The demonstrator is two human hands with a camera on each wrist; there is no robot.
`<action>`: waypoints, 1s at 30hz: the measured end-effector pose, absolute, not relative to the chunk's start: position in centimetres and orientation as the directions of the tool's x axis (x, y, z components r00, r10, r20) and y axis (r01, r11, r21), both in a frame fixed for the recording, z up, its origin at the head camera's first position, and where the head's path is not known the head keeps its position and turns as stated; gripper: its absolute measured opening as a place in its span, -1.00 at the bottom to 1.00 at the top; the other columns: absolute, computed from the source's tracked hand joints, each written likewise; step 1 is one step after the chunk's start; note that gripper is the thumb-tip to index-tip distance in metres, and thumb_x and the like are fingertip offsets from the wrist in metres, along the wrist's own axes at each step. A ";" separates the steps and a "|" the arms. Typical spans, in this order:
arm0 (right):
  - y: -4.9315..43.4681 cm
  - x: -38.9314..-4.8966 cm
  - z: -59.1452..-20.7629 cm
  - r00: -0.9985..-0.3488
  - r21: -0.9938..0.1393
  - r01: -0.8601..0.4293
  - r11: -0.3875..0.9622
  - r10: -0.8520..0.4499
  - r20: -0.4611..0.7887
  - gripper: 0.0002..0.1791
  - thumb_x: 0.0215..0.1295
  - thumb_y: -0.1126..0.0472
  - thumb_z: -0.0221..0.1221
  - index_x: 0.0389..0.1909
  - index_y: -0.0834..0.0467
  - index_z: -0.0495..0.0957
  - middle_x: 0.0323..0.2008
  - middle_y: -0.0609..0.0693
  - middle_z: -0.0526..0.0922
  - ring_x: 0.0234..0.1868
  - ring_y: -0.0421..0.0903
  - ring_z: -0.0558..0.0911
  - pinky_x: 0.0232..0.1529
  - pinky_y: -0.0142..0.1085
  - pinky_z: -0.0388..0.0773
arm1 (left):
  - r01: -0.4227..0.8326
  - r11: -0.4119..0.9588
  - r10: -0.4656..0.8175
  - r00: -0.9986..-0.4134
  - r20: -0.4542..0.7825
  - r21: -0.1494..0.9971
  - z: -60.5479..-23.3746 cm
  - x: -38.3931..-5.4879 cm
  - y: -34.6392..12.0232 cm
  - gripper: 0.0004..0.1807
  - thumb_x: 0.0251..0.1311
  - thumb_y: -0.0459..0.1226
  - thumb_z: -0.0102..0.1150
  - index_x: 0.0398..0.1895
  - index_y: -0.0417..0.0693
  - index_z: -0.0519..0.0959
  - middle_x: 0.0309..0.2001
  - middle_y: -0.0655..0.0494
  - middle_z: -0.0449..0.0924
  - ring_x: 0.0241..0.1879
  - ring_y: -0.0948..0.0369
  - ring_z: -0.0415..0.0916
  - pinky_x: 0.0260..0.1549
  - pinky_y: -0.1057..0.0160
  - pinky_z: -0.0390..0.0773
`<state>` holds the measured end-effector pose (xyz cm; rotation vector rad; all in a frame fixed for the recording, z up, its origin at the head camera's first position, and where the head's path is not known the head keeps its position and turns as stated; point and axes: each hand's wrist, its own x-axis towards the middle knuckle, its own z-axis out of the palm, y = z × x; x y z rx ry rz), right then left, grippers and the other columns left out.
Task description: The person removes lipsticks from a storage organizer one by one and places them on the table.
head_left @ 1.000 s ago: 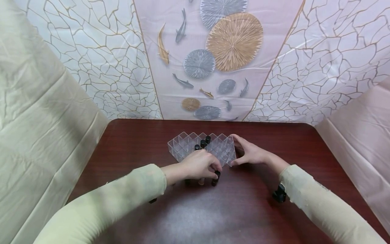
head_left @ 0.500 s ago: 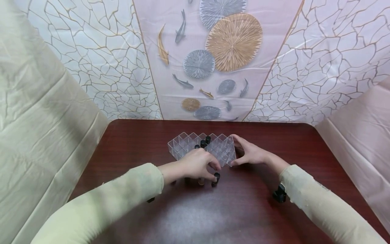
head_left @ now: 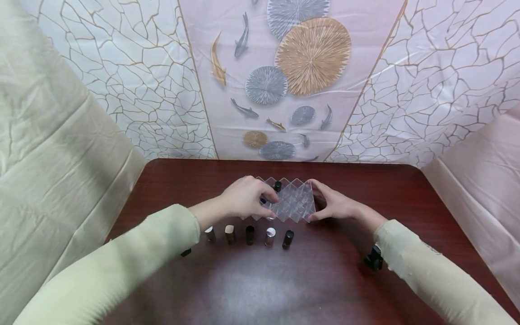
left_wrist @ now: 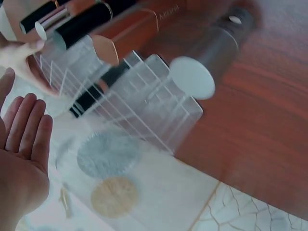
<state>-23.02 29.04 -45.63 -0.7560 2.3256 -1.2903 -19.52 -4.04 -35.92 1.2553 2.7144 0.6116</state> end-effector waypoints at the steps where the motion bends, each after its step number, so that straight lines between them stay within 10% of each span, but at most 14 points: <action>1: 29.0 -23.0 -45.6 -0.786 -0.856 -0.275 0.437 -0.615 -0.062 0.07 0.12 0.37 0.59 0.53 0.29 0.11 0.45 0.31 0.45 0.56 0.26 0.35 0.54 0.26 0.20 | 0.712 0.584 0.745 -0.661 0.091 0.390 -35.8 -19.7 -4.3 -0.62 0.10 -0.03 0.64 -0.01 0.14 0.84 -0.06 0.31 0.84 -0.03 0.31 0.76 -0.04 0.28 0.67; 30: 29.1 -23.0 -45.7 -0.789 -0.852 -0.280 0.442 -0.611 -0.057 0.09 0.08 0.36 0.61 0.53 0.28 0.12 0.44 0.29 0.46 0.57 0.27 0.34 0.55 0.24 0.17 | 0.593 0.720 0.611 -0.788 0.075 0.361 -36.1 -23.2 -11.4 -0.35 -0.04 0.07 0.70 0.15 0.08 0.78 0.00 0.20 0.83 -0.11 0.18 0.70 -0.04 0.07 0.65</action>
